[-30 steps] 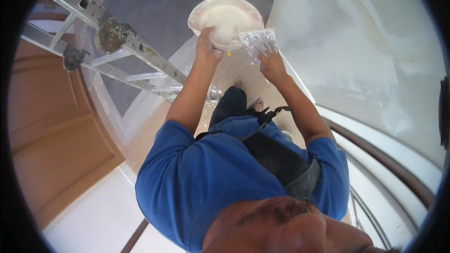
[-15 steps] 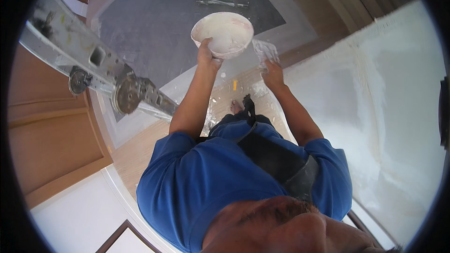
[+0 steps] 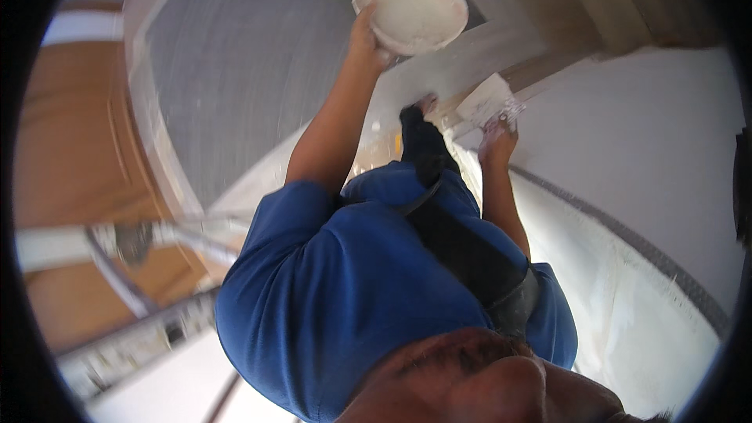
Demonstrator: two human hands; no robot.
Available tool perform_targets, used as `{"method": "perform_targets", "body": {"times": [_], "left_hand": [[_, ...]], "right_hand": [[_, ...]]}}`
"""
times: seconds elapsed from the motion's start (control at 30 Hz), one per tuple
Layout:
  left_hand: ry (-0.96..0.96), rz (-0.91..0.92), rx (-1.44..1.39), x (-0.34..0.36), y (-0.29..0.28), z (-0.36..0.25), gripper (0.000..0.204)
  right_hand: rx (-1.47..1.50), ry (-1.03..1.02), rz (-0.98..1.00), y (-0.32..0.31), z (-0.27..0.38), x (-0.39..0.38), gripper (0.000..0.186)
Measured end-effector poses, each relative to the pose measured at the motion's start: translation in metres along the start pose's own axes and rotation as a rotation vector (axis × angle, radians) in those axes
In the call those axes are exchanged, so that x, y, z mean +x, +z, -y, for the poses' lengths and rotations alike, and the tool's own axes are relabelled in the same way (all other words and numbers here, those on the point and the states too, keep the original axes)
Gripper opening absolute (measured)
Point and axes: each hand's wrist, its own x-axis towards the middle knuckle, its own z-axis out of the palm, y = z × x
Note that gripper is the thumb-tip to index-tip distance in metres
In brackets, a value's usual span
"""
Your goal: The person applies a white plaster-like substance to a wall using a trowel and a small bucket. They mix the material on the floor, then apply it to the wall surface in smooth strokes.
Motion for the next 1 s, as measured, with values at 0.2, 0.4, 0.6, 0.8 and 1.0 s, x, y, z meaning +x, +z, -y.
{"method": "perform_targets", "body": {"times": [0.2, 0.4, 0.6, 0.8, 1.0], "left_hand": [[-0.152, 0.246, 0.192, 0.110, 0.046, 0.017, 0.061], [-0.367, 0.450, 0.234, 0.171, 0.138, 0.068, 0.065], [0.885, 1.141, 1.049, 0.258, 0.198, 0.121, 0.066], [-0.154, 1.049, 0.578, 0.306, 0.289, 0.185, 0.066], [-0.899, 1.019, 0.539, 0.332, 0.349, 0.219, 0.072]], "right_hand": [[0.235, 0.014, -0.475, 0.031, -0.001, 0.032, 0.032], [-0.254, -0.295, -0.415, 0.035, 0.047, 0.045, 0.032], [0.022, -0.291, -0.638, 0.050, 0.062, 0.073, 0.033], [0.333, -0.441, -0.801, 0.066, 0.099, 0.084, 0.033], [0.049, -0.407, -1.039, 0.119, 0.130, 0.135, 0.035]]}}
